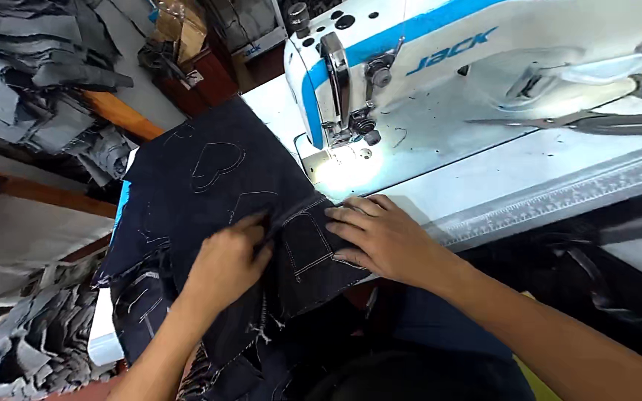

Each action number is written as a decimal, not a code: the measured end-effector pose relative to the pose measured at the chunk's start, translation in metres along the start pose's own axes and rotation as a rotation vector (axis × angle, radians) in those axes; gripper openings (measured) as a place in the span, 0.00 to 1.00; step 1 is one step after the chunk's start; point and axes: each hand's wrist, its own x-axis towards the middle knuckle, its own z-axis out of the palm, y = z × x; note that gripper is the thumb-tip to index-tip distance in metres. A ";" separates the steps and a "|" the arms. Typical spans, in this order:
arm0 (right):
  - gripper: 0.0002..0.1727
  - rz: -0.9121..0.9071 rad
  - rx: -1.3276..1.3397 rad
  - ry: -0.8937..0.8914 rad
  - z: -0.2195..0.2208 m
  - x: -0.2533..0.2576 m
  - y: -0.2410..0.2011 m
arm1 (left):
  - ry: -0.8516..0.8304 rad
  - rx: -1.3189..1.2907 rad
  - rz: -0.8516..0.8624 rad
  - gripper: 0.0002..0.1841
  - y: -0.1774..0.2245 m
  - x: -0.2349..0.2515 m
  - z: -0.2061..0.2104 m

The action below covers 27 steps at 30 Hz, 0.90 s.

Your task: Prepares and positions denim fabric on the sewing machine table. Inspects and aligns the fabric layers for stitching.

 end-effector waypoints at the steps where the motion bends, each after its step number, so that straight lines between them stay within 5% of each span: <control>1: 0.23 -0.025 0.031 0.013 0.001 0.005 0.005 | 0.084 -0.007 -0.006 0.16 -0.001 0.000 -0.010; 4: 0.19 -0.065 0.155 -0.012 0.002 0.026 0.019 | 0.253 -0.121 0.098 0.17 -0.002 0.004 0.005; 7: 0.41 -0.033 0.111 -0.206 -0.002 0.039 0.028 | 0.154 -0.378 0.159 0.17 -0.019 0.000 0.065; 12: 0.62 0.004 0.006 -0.282 -0.001 0.041 0.032 | 0.135 -0.746 0.108 0.14 -0.026 -0.003 0.041; 16: 0.77 0.082 -0.008 -0.392 -0.005 0.050 0.029 | 0.009 -0.500 0.341 0.15 -0.024 -0.010 0.066; 19: 0.78 0.105 -0.036 -0.466 -0.009 0.059 0.033 | -0.047 -0.411 0.384 0.14 -0.025 -0.011 0.055; 23: 0.79 0.116 -0.021 -0.445 -0.005 0.061 0.033 | 0.075 -0.179 0.327 0.18 -0.006 0.000 0.049; 25: 0.79 0.135 0.009 -0.297 -0.006 0.046 0.028 | 0.138 -0.098 0.358 0.17 0.004 0.005 0.058; 27: 0.67 0.161 0.059 -0.033 -0.014 0.019 0.016 | 0.176 -0.133 0.386 0.15 0.006 0.003 0.066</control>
